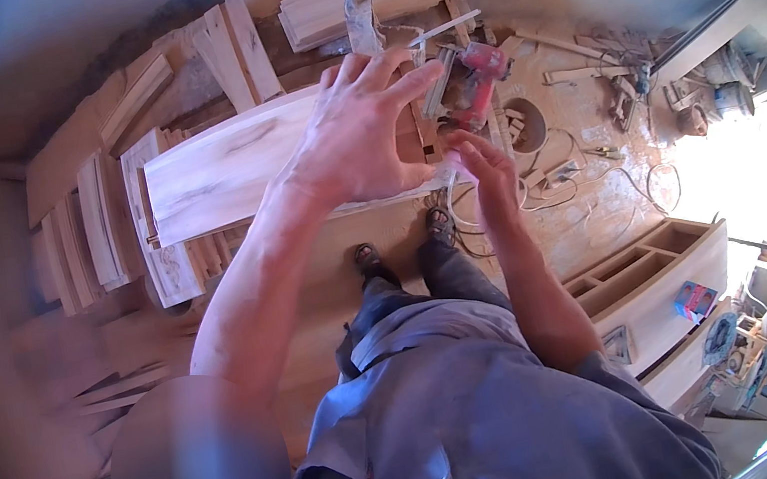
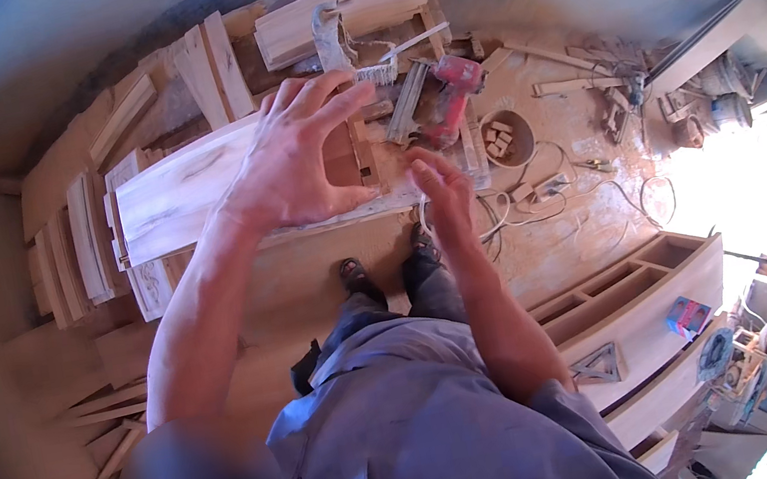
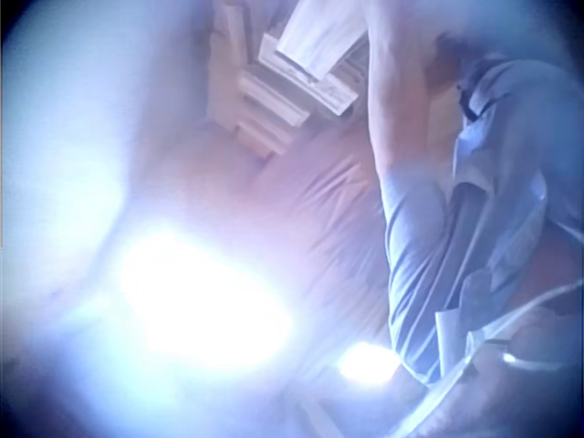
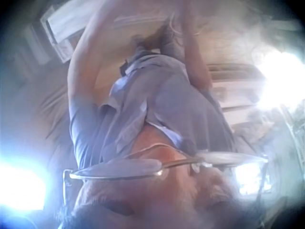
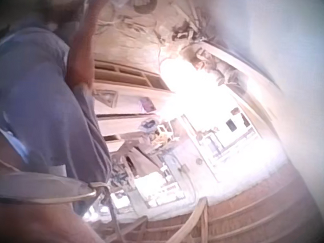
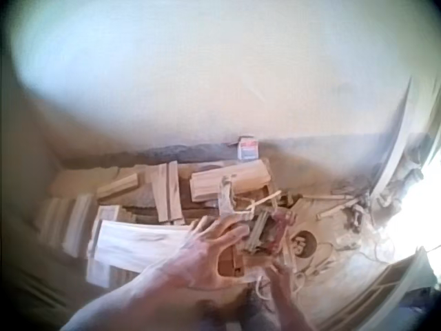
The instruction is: The person joins wooden panels using a jointer machine and then assembles them into a box using a nail gun and a hammer.
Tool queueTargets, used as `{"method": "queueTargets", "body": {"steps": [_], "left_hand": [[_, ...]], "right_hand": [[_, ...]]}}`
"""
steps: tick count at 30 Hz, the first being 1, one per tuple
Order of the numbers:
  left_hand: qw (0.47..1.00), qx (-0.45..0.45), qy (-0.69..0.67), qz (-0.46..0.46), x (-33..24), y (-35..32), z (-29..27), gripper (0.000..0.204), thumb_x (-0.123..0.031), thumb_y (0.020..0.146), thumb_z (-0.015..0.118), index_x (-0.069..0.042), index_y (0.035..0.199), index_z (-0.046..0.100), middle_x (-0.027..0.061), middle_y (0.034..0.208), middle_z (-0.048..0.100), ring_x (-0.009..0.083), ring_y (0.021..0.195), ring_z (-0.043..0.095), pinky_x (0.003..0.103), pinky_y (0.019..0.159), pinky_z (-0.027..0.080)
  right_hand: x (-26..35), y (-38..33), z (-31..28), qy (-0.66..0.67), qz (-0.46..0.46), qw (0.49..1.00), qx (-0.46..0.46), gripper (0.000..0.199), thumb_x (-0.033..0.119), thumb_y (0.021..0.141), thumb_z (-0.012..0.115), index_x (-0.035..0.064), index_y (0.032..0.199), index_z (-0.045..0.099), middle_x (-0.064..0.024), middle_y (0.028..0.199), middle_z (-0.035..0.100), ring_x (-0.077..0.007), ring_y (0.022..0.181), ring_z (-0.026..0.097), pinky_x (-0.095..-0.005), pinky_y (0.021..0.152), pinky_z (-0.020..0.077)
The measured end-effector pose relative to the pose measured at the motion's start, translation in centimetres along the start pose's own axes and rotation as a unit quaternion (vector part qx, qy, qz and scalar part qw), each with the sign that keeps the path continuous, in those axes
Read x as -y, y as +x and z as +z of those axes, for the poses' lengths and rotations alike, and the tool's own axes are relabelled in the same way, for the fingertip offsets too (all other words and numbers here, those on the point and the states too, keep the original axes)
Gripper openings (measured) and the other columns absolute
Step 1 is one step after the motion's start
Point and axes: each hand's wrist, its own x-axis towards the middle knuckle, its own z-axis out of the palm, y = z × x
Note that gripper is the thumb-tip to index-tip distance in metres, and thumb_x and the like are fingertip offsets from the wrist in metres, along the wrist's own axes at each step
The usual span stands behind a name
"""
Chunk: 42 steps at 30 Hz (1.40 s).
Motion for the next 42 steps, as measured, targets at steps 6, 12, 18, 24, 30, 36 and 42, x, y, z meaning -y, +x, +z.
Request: {"method": "queueTargets", "body": {"steps": [6, 12, 18, 24, 30, 36, 42], "left_hand": [[0.999, 0.022, 0.002, -0.023, -1.4, 1.2, -0.3, 0.095, -0.024, 0.058, 0.088, -0.006, 0.143, 0.051, 0.0151, 0.146, 0.048, 0.0372, 0.130, 0.046, 0.047, 0.113, 0.038], [0.998, 0.035, -0.014, -0.048, -1.4, 1.5, -0.8, 0.092, -0.024, 0.058, 0.084, -0.011, 0.144, 0.053, 0.0147, 0.143, 0.048, 0.0370, 0.127, 0.046, 0.049, 0.112, 0.037], [0.997, 0.046, -0.005, -0.062, -2.2, 2.0, -1.0, 0.095, -0.018, 0.055, 0.088, -0.005, 0.141, 0.052, 0.0163, 0.146, 0.048, 0.0384, 0.129, 0.047, 0.047, 0.110, 0.042], [0.995, 0.048, -0.010, -0.086, -2.0, 2.1, -0.7, 0.095, -0.017, 0.058, 0.086, -0.015, 0.145, 0.051, 0.0134, 0.145, 0.047, 0.0374, 0.128, 0.046, 0.049, 0.112, 0.039], [0.996, 0.038, -0.016, -0.077, -2.1, 2.5, -0.7, 0.094, -0.016, 0.057, 0.086, -0.012, 0.143, 0.051, 0.0133, 0.144, 0.047, 0.0374, 0.127, 0.046, 0.049, 0.111, 0.040], [0.996, 0.034, -0.015, -0.082, -2.6, 2.4, -0.8, 0.095, -0.016, 0.056, 0.087, -0.010, 0.143, 0.050, 0.0121, 0.141, 0.049, 0.0369, 0.126, 0.047, 0.049, 0.109, 0.041], [0.995, 0.047, -0.004, -0.083, -2.6, 2.7, -0.6, 0.098, -0.016, 0.054, 0.089, -0.008, 0.144, 0.049, 0.0124, 0.141, 0.049, 0.0370, 0.127, 0.047, 0.048, 0.110, 0.040]], "right_hand": [[-8.5, 10.1, -10.0, -0.243, 0.067, 0.957, -0.140, 0.031, 0.018, 0.085, 0.067, 0.0059, 0.111, 0.077, -0.0108, 0.095, 0.075, -0.0198, 0.090, 0.070, -0.0358, 0.078, 0.0524], [-6.6, 15.9, -9.1, -0.469, 0.065, 0.872, -0.125, 0.032, 0.026, 0.080, 0.066, 0.0051, 0.103, 0.074, -0.0220, 0.095, 0.074, -0.0390, 0.095, 0.071, -0.0479, 0.084, 0.0529], [-6.9, 20.1, -8.5, -0.518, 0.113, 0.832, -0.166, 0.044, 0.032, 0.075, 0.069, 0.0013, 0.108, 0.069, -0.0226, 0.109, 0.073, -0.0381, 0.106, 0.070, -0.0473, 0.092, 0.0532], [-6.4, 23.0, -9.4, -0.526, 0.206, 0.808, -0.167, 0.050, 0.026, 0.074, 0.070, 0.0030, 0.118, 0.061, -0.0234, 0.118, 0.070, -0.0398, 0.111, 0.068, -0.0462, 0.095, 0.0541], [-3.9, 18.2, -11.9, -0.412, 0.070, 0.901, -0.116, 0.043, 0.014, 0.069, 0.073, 0.0022, 0.109, 0.059, -0.0184, 0.101, 0.070, -0.0342, 0.086, 0.070, -0.0443, 0.082, 0.0584], [4.4, 4.5, -10.7, -0.025, 0.175, 0.983, 0.045, 0.029, 0.001, 0.076, 0.079, 0.0051, 0.098, 0.061, -0.0062, 0.081, 0.065, -0.0144, 0.063, 0.063, -0.0308, 0.054, 0.0528], [8.3, 1.1, -10.1, 0.078, 0.181, 0.954, 0.225, 0.046, 0.010, 0.077, 0.081, -0.0019, 0.115, 0.058, -0.0077, 0.066, 0.060, -0.0192, 0.053, 0.060, -0.0320, 0.057, 0.0503]]}}
